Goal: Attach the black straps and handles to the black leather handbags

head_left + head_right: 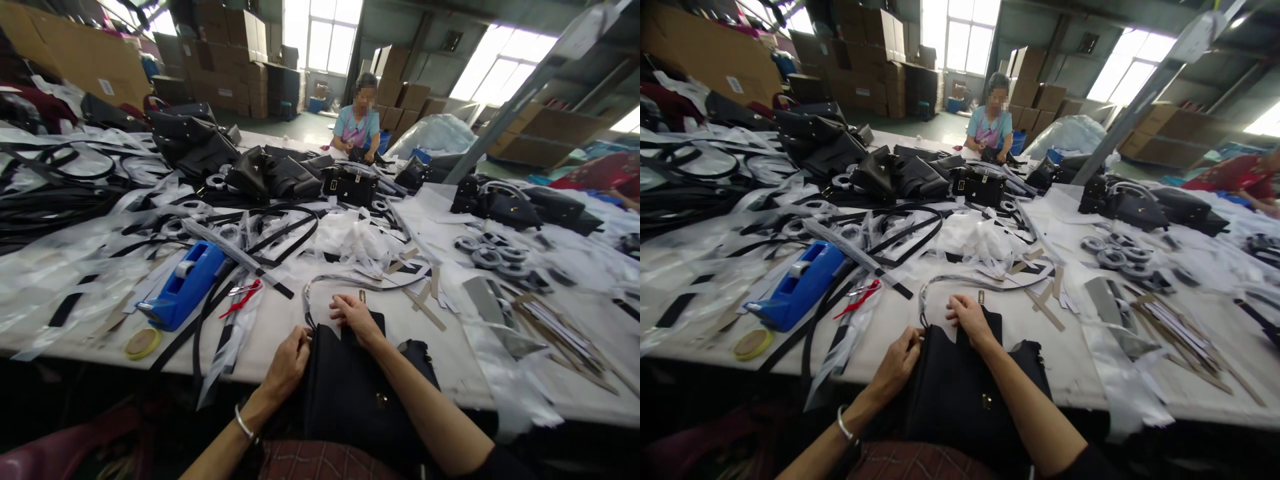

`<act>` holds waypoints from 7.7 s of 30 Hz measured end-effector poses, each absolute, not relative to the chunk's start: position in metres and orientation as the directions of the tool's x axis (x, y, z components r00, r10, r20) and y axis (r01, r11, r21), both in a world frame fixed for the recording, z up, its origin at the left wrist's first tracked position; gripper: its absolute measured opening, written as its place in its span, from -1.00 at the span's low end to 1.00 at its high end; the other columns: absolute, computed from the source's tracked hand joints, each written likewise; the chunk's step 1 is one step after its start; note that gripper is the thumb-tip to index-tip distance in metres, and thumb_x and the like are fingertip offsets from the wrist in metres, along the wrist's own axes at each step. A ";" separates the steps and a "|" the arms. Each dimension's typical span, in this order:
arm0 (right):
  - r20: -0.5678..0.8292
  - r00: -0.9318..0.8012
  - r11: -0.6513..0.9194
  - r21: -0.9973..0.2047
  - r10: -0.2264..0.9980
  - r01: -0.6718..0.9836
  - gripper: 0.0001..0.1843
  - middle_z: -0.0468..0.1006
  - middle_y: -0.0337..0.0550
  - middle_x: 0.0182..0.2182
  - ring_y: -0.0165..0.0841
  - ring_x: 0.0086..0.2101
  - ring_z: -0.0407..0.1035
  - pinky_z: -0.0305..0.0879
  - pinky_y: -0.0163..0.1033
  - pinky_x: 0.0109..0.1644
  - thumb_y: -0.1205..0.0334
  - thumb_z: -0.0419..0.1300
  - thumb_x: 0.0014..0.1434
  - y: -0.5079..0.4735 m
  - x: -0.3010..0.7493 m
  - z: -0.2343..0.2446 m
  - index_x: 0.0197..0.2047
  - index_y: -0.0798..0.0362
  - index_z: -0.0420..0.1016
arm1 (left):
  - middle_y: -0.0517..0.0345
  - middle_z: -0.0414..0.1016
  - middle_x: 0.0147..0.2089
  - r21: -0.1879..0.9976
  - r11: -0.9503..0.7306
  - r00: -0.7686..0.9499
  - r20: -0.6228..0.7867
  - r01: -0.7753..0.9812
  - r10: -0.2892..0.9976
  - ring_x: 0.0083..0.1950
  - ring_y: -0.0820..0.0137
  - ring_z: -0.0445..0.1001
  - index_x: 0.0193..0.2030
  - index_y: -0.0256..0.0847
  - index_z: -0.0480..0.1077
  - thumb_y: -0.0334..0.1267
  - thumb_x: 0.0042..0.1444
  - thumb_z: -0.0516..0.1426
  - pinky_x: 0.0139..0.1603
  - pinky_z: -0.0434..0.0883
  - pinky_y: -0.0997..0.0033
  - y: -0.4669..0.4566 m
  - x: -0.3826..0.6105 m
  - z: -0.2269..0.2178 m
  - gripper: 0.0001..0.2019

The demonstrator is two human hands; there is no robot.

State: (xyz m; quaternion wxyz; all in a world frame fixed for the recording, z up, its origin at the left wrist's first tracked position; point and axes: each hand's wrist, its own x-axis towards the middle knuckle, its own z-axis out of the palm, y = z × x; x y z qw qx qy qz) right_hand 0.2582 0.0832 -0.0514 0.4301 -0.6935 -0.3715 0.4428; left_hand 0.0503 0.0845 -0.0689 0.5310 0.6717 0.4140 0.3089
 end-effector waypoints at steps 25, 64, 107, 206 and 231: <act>-0.144 0.628 -0.644 -0.183 0.765 0.743 -0.67 0.53 0.16 -0.04 -0.10 -0.06 0.39 0.20 -0.13 -0.09 0.21 0.02 0.29 0.066 0.466 -0.025 0.00 0.11 0.51 | 0.14 0.53 -0.42 0.909 0.397 0.558 -0.398 0.131 0.728 -0.48 0.39 0.43 -0.35 -0.19 0.29 -0.02 0.09 0.11 -0.47 0.29 0.46 0.132 0.109 -0.067 -0.74; -0.498 0.265 -0.167 -0.665 0.826 -0.728 -0.64 0.43 -0.28 -0.56 -0.64 -0.67 0.08 -0.01 -0.50 -0.68 0.14 0.54 -0.16 -0.157 0.294 -0.035 -0.35 0.13 0.57 | -0.21 0.48 -0.10 0.180 -0.980 0.995 -0.050 0.089 0.081 -0.07 0.11 0.46 -0.07 -0.38 0.41 -0.40 0.18 0.06 -0.04 0.32 0.11 0.029 0.232 -0.016 -0.79; -0.039 0.192 -0.059 -0.993 0.981 0.105 -0.66 0.62 -0.14 -0.48 -0.29 -0.46 0.52 0.47 -0.25 -0.36 0.01 0.42 0.02 -0.002 0.215 0.132 -0.23 0.07 0.58 | 0.24 0.49 -0.20 0.884 -0.298 0.500 0.087 0.359 0.861 -0.14 0.36 0.44 -0.17 -0.13 0.42 -0.30 0.10 0.20 -0.08 0.35 0.40 0.049 -0.002 0.109 -0.86; -0.004 -0.597 0.597 -0.029 0.802 0.802 -0.86 0.48 -0.15 -0.40 -0.32 -0.46 0.35 0.14 -0.24 -0.44 0.51 0.17 0.12 -0.011 0.194 0.168 -0.29 0.09 0.43 | 0.20 0.56 -0.28 0.959 -0.226 0.632 0.067 0.174 0.772 -0.23 0.40 0.47 -0.26 -0.24 0.52 -0.17 0.25 0.13 -0.15 0.35 0.48 0.063 0.018 0.103 -0.80; -0.231 -0.921 0.935 0.244 0.314 0.257 -0.72 0.44 -0.16 -0.67 -0.34 -0.66 0.15 -0.07 -0.16 -0.62 0.34 0.22 0.05 0.001 0.156 0.190 -0.66 -0.01 0.40 | 0.20 0.42 -0.36 0.986 -0.116 0.703 -0.003 0.121 0.712 -0.32 0.40 0.35 -0.29 -0.21 0.40 -0.35 0.15 0.08 -0.33 0.30 0.45 0.067 0.035 0.098 -0.93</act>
